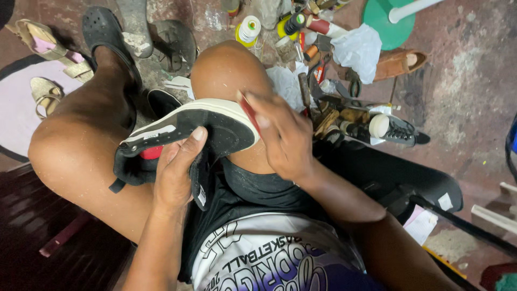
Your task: The person scrubs the white rubber sole of a black sneaker with a small red abrasive pad. They hold the shoe in their left hand and rub the midsole and outsole edges repeatedly while seated.
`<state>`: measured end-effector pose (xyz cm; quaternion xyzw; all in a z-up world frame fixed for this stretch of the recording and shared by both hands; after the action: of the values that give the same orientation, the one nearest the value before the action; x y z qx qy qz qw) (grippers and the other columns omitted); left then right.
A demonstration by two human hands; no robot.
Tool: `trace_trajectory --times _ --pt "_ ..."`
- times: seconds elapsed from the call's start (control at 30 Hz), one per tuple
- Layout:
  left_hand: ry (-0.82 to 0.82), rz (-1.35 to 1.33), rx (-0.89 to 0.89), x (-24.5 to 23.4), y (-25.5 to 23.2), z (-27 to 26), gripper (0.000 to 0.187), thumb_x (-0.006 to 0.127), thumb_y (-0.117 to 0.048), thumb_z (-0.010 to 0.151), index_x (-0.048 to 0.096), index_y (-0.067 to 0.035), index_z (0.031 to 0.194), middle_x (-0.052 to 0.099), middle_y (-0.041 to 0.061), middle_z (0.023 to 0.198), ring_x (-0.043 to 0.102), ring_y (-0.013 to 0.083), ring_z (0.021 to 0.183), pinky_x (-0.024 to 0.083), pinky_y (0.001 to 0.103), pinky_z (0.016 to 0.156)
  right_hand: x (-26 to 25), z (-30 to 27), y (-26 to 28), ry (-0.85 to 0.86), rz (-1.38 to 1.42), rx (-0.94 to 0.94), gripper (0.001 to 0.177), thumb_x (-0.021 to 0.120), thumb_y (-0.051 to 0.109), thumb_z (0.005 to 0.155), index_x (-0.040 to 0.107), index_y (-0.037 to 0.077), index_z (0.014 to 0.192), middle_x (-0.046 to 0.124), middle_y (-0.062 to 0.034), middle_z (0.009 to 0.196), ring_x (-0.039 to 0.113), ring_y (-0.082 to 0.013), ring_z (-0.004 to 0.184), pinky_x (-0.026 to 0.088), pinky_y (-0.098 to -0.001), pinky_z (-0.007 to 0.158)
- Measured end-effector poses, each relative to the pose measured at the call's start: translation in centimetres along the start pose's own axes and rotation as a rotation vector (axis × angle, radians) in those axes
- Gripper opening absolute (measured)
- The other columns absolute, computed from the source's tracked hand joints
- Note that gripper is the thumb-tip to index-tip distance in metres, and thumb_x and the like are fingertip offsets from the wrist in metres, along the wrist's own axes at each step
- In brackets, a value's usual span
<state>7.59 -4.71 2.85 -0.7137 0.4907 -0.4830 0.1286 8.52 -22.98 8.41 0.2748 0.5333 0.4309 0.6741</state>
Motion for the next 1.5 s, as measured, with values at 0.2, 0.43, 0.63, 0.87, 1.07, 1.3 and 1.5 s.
trace_trajectory --times 0.2,0.43,0.63,0.87,1.07,1.3,1.5 --pt "-0.047 0.049 -0.018 -0.7 -0.1 -0.5 0.048 0.059 -0.028 0.102 0.062 0.010 0.130 0.068 0.015 0.125 0.064 0.0194 0.115 0.047 0.032 0.102 -1.2 -5.3 -2.8 0.002 0.158 0.245 0.023 0.054 0.007 0.109 0.062 0.002 0.130 0.070 -0.0156 0.121 0.070 -0.0221 0.108 0.054 -0.0330 0.098" --pt "0.028 0.138 0.092 -0.1 -0.6 -0.4 0.050 0.058 -0.031 0.102 0.059 0.008 0.132 0.067 0.013 0.128 0.062 0.0187 0.120 0.046 0.032 0.107 -0.5 0.8 -0.3 0.054 0.069 0.050 0.023 0.057 0.006 0.109 0.064 0.003 0.131 0.072 -0.0153 0.121 0.073 -0.0252 0.107 0.058 -0.0344 0.095" --pt "0.002 0.091 0.042 -0.2 -0.4 0.1 0.049 0.058 -0.030 0.102 0.061 0.009 0.131 0.068 0.014 0.127 0.062 0.0217 0.118 0.045 0.035 0.106 -0.1 1.0 0.6 0.012 0.010 -0.044 0.024 0.054 0.002 0.110 0.062 0.000 0.133 0.071 -0.0177 0.126 0.074 -0.0296 0.112 0.058 -0.0337 0.098" --pt "0.044 0.162 0.161 -1.0 -0.6 -1.2 0.041 0.061 -0.023 0.102 0.062 0.005 0.132 0.068 0.010 0.124 0.062 0.0181 0.117 0.045 0.033 0.107 -1.0 -7.2 -5.5 -0.024 0.402 0.342 0.026 0.053 0.007 0.109 0.055 -0.003 0.133 0.067 -0.0147 0.128 0.067 -0.0163 0.115 0.052 -0.0325 0.105" --pt "0.003 0.442 0.198 -2.1 1.0 -2.2 0.041 0.063 -0.021 0.099 0.064 0.006 0.130 0.067 0.010 0.113 0.057 0.0170 0.101 0.043 0.032 0.092 -1.0 -5.8 -5.7 0.031 0.589 0.308 0.027 0.056 0.008 0.109 0.051 -0.003 0.133 0.067 -0.0134 0.128 0.067 -0.0149 0.118 0.052 -0.0319 0.106" --pt "0.070 0.395 0.297 -1.5 1.8 -2.2 0.045 0.061 -0.024 0.101 0.058 0.006 0.134 0.066 0.010 0.125 0.060 0.0172 0.116 0.045 0.032 0.104 0.6 -1.3 -4.1 0.286 0.345 0.385 0.023 0.066 0.005 0.103 0.066 -0.001 0.125 0.073 -0.0052 0.100 0.061 -0.0064 0.084 0.051 -0.0239 0.076" --pt "0.033 0.414 0.286 -1.6 1.5 -1.8 0.047 0.061 -0.025 0.099 0.059 0.006 0.134 0.066 0.009 0.122 0.058 0.0150 0.108 0.044 0.030 0.097 0.5 0.7 -1.3 0.287 0.335 0.229 0.022 0.066 0.002 0.104 0.065 -0.001 0.126 0.072 -0.0061 0.112 0.066 -0.0054 0.097 0.055 -0.0231 0.086"
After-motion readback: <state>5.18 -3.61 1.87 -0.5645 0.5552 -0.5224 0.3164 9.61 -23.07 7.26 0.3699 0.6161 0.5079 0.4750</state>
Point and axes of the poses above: each hand's wrist, its own z-axis towards the middle knuckle, its own x-axis out of the palm, y = z × x, the point moved 7 cm from there along z, towards the middle knuckle
